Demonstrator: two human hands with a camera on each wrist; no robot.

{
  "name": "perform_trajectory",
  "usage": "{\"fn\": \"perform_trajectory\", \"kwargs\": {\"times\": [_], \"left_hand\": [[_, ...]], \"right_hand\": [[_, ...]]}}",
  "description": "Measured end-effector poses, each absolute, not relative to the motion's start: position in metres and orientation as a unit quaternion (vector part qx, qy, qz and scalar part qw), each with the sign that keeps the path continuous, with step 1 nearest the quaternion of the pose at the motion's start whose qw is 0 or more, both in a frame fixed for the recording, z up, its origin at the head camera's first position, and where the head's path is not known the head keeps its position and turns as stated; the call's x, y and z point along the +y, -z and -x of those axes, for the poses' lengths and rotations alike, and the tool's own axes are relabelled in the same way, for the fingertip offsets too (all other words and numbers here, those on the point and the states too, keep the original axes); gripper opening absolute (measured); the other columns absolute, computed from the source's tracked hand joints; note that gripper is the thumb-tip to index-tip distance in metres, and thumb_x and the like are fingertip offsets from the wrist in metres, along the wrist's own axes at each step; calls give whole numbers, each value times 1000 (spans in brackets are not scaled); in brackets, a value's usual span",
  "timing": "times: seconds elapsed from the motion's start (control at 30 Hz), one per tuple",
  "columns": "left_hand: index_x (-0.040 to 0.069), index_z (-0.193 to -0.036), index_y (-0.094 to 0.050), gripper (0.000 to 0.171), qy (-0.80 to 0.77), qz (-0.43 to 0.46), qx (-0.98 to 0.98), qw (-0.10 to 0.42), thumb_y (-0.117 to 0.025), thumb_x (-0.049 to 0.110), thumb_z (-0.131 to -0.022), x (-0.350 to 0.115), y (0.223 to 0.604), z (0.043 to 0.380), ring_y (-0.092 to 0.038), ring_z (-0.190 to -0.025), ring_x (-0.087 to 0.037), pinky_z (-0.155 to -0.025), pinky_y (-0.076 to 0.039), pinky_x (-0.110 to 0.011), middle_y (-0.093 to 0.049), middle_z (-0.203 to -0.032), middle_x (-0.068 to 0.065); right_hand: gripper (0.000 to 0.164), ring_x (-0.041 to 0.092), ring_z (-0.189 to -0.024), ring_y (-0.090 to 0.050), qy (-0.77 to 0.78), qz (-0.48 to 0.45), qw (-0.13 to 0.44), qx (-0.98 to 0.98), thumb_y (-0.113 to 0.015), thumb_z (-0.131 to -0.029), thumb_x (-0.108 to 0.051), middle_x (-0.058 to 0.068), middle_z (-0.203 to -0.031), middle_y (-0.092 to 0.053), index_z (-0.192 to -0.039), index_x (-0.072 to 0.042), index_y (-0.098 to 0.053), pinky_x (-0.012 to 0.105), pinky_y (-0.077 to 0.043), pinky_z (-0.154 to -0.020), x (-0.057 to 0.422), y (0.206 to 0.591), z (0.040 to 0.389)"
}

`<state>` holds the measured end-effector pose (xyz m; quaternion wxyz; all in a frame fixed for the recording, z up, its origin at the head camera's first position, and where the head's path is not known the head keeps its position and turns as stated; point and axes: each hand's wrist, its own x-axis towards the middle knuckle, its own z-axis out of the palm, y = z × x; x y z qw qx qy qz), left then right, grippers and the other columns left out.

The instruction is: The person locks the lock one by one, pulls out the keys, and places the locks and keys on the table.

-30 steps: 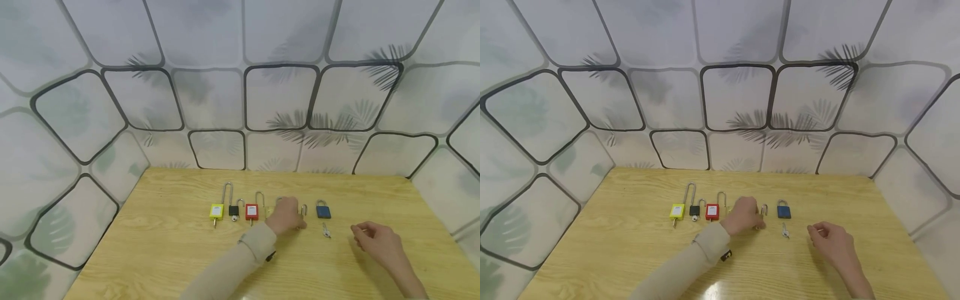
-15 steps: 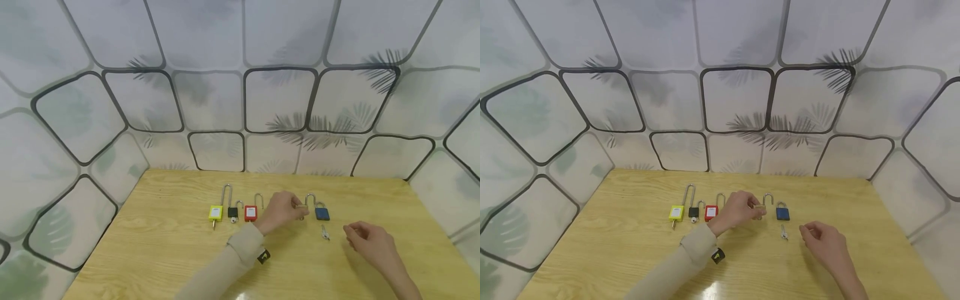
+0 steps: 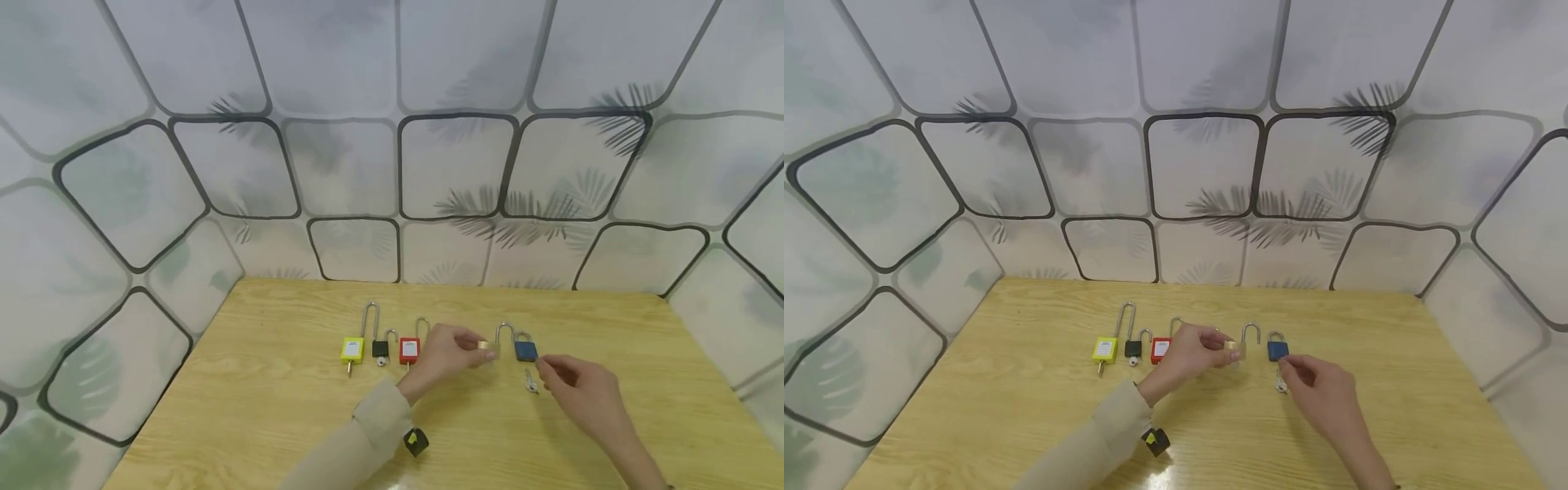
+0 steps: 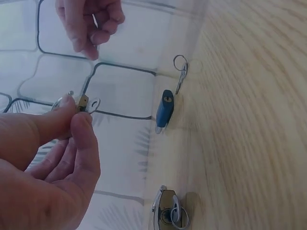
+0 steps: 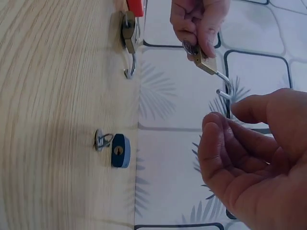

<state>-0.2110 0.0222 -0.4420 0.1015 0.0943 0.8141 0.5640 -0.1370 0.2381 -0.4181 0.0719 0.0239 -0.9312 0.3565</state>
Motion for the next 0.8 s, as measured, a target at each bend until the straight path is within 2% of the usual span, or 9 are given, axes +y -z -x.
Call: {"fn": "perform_trajectory", "kwargs": {"times": [0.23, 0.43, 0.67, 0.8], "left_hand": [[13, -80, -75, 21, -600, -92, 784, 126, -87, 27, -69, 15, 439, 201, -68, -63, -11, -71, -61, -49, -73, -74, 2], [13, -75, -73, 20, -603, -103, 778, 142, -88, 26, -69, 15, 437, 194, -68, -60, -13, -72, -60, -50, -73, -73, 3], [12, -77, -75, 17, -616, -105, 766, 154, -86, 24, -72, 14, 436, 191, -70, -67, -17, -73, -61, -49, -74, -74, 1], [11, -78, -76, 14, -629, -95, 755, 158, -85, 21, -73, 13, 435, 190, -69, -67, -14, -74, -60, -49, -74, -76, 0]], "right_hand": [[20, 14, -64, -66, -377, -88, 159, -908, -66, -93, -13, 9, -80, -75, -106, 1, -73, 22, -57, -51, 215, 422, 139], [16, 12, -63, -67, -383, -97, 192, -898, -69, -89, -7, 12, -79, -76, -100, 3, -74, 18, -56, -50, 208, 424, 141], [16, 12, -60, -67, -371, -73, 189, -906, -72, -87, -13, 8, -77, -76, -98, -2, -75, 22, -56, -49, 208, 423, 143], [16, 13, -61, -67, -361, -71, 192, -910, -76, -84, -13, 6, -76, -76, -96, -3, -75, 22, -56, -49, 209, 423, 146]]}}
